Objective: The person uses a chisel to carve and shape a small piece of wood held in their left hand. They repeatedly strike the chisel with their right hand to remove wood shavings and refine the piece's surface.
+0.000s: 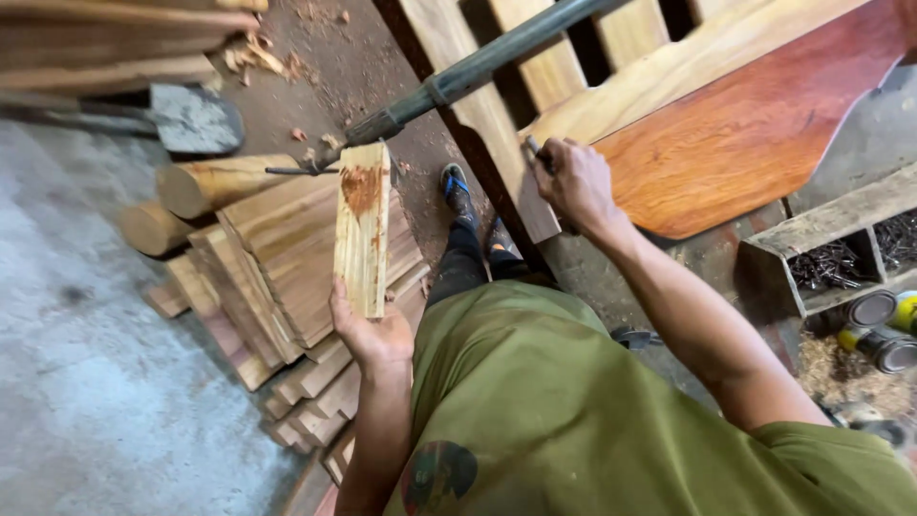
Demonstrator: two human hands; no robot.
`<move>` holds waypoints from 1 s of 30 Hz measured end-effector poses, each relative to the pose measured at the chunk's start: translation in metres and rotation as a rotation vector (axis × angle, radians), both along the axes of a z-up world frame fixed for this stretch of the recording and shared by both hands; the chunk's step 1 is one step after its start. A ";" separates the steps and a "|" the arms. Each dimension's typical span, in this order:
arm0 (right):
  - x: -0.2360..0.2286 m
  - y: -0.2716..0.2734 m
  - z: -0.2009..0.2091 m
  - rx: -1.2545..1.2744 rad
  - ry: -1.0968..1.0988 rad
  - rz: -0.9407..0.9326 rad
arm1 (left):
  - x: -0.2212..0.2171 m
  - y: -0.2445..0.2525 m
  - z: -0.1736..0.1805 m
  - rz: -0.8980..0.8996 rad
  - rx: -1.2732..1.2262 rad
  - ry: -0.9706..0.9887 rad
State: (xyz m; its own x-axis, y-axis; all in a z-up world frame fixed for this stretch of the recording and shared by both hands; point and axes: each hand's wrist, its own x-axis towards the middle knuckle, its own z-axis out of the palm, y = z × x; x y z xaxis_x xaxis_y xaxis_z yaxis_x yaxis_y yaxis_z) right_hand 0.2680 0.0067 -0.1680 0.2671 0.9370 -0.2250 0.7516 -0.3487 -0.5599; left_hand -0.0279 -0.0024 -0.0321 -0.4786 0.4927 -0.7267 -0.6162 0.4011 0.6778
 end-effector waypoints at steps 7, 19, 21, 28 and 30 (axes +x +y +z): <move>-0.004 0.024 0.000 -0.179 -0.031 -0.029 | -0.040 0.033 -0.039 0.048 0.067 -0.039; -0.020 0.060 0.044 -0.403 -0.186 0.085 | -0.031 0.065 -0.033 0.164 0.130 -0.178; -0.022 0.063 0.050 -0.419 -0.214 0.111 | -0.034 0.062 -0.040 0.158 0.133 -0.190; -0.026 0.052 0.046 -0.503 -0.210 0.113 | -0.054 0.048 -0.061 0.060 0.117 -0.135; -0.027 0.046 0.045 -0.520 -0.214 0.105 | -0.060 0.044 -0.072 0.040 0.129 -0.133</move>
State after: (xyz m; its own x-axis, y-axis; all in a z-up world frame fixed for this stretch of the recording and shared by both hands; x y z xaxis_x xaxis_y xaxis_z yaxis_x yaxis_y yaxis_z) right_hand 0.2406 0.0528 -0.1230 0.2692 0.7413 -0.6148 0.8749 -0.4551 -0.1657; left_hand -0.0882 0.0418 -0.1038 -0.4037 0.5685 -0.7168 -0.7179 0.2889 0.6334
